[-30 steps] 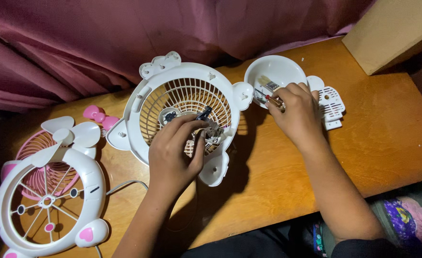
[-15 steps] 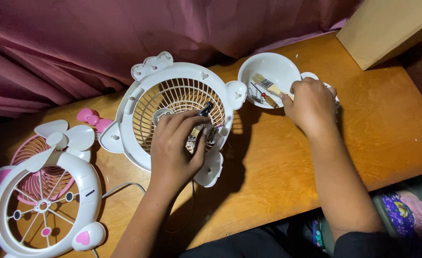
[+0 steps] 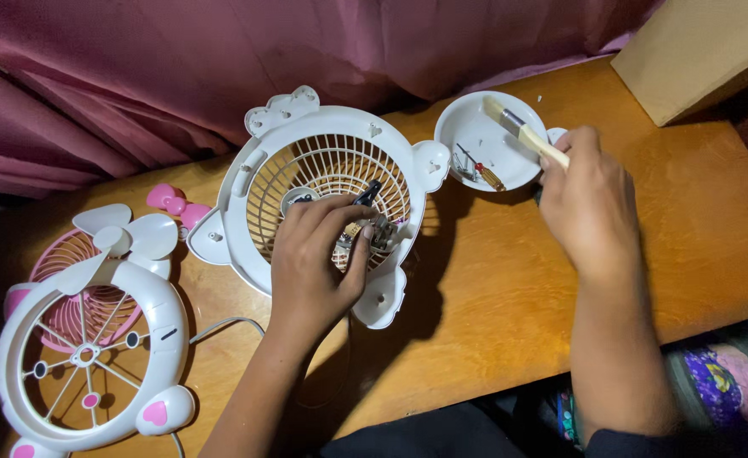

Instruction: The person works on the internal motor and wiring of a disassembled white electric fan on a wooden table. They use a small tool to adjust components inside the motor housing, then use a paintbrush to clean the motor area. The fan blades and front grille are set aside during the work.

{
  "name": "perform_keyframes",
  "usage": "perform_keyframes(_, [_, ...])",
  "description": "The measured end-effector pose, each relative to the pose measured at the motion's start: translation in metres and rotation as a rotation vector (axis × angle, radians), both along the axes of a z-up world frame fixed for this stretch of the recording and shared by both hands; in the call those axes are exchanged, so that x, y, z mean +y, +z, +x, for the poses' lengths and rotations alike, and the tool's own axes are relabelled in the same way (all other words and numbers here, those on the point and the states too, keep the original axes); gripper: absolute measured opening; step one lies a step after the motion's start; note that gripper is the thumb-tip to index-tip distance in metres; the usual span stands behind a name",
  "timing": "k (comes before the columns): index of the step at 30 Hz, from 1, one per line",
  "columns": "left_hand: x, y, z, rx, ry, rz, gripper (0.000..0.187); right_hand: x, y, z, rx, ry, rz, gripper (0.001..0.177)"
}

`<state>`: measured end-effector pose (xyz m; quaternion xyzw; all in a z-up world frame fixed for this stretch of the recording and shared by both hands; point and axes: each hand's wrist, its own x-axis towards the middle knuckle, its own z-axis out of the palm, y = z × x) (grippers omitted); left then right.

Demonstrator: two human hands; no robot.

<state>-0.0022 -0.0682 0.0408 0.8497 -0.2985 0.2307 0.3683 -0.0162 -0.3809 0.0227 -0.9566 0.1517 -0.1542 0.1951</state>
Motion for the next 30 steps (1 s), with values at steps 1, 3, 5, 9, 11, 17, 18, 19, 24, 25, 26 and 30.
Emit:
perform_keyframes(1, [0.001, 0.0, 0.001, -0.003, 0.007, 0.002, 0.019, 0.004, -0.002, -0.004, -0.03, 0.092, 0.147, 0.018])
perform_keyframes(3, [0.002, -0.002, 0.0, -0.004, 0.019, 0.006, 0.018, 0.013, -0.011, -0.013, -0.084, 0.274, 0.442, 0.021])
perform_keyframes(5, [0.003, -0.003, 0.0, -0.004, 0.019, 0.004, 0.017, 0.028, -0.027, -0.021, -0.04, 0.39, 0.614, 0.029])
perform_keyframes(9, [0.005, -0.004, -0.003, 0.001, 0.036, -0.002, 0.017, 0.06, -0.06, -0.019, -0.045, 0.472, 0.966, 0.023])
perform_keyframes(11, [0.007, -0.004, -0.003, -0.003, 0.032, -0.008, 0.016, 0.064, -0.065, -0.018, 0.07, 0.43, 0.716, 0.014])
perform_keyframes(17, [0.015, -0.004, -0.005, 0.008, 0.034, -0.023, 0.015, 0.086, -0.071, -0.011, 0.144, 0.365, 0.41, 0.029])
perform_keyframes(18, [0.017, -0.005, -0.006, 0.009, 0.038, -0.024, 0.015, 0.089, -0.073, -0.011, 0.168, 0.337, 0.351, 0.035])
perform_keyframes(19, [0.019, -0.006, -0.007, 0.007, 0.043, -0.028, 0.015, 0.091, -0.075, -0.011, 0.188, 0.333, 0.327, 0.037])
perform_keyframes(24, [0.027, -0.01, -0.008, 0.01, 0.077, -0.039, 0.014, 0.09, -0.082, -0.01, 0.255, 0.283, 0.262, 0.036])
perform_keyframes(25, [0.028, -0.011, -0.009, 0.013, 0.078, -0.043, 0.014, 0.089, -0.084, -0.01, 0.231, 0.296, 0.268, 0.03])
perform_keyframes(26, [0.03, -0.012, -0.01, 0.016, 0.079, -0.046, 0.014, 0.089, -0.085, -0.01, 0.207, 0.309, 0.274, 0.025])
perform_keyframes(30, [0.035, -0.015, -0.013, 0.019, 0.08, -0.064, 0.015, 0.088, -0.087, -0.013, 0.16, 0.23, 0.277, 0.022])
